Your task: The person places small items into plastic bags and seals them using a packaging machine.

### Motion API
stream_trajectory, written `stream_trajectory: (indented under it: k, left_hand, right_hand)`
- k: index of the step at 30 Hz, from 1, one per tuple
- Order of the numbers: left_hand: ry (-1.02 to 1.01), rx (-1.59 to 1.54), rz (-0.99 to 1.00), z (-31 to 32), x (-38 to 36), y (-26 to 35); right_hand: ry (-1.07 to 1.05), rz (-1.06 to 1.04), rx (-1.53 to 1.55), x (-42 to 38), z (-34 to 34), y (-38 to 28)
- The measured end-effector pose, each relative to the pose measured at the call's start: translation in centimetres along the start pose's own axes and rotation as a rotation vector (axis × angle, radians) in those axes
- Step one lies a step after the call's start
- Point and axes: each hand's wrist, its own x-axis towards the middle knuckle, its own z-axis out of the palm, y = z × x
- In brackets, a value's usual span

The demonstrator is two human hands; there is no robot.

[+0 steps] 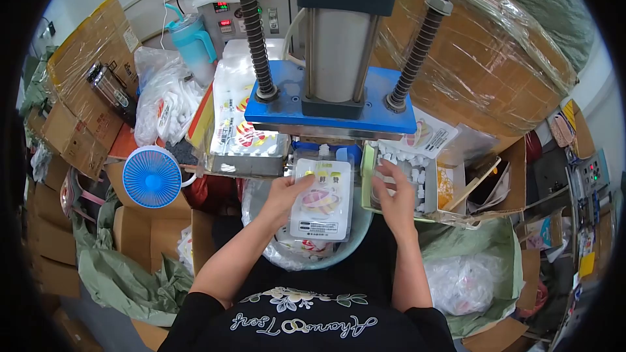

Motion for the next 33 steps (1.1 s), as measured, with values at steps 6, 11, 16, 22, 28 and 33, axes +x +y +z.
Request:
stream_trajectory:
  k: [6,11,16,22,28,33]
  left_hand:
    - [-0.01,-0.002,-0.002,-0.7,0.8,0.0]
    - [0.129,0.732,0.369,-4.6,1.6,5.5]
    - [0.44,1.55,0.802,-9.6,1.4,5.0]
    - [0.382,1.498,0.881,-11.4,-2.7,3.1]
    - [0.478,1.112,1.023,-8.4,-4.8,5.8]
    - [0.078,0.441,0.5,-3.8,-7.2,2.3]
  right_hand:
    - [0.07,-0.039,-0.178,2.3,-1.1,3.8]
    - [0.015,-0.14,-0.536,2.6,0.3,2.7]
    - [0.006,-0.128,-0.511,2.0,-0.1,2.9]
    - [-0.085,0.007,-0.373,1.4,-1.5,4.1]
    - [0.084,0.092,-0.283,1.1,-2.5,4.4]
    - [0.052,0.124,0.067,0.3,-1.1,0.9]
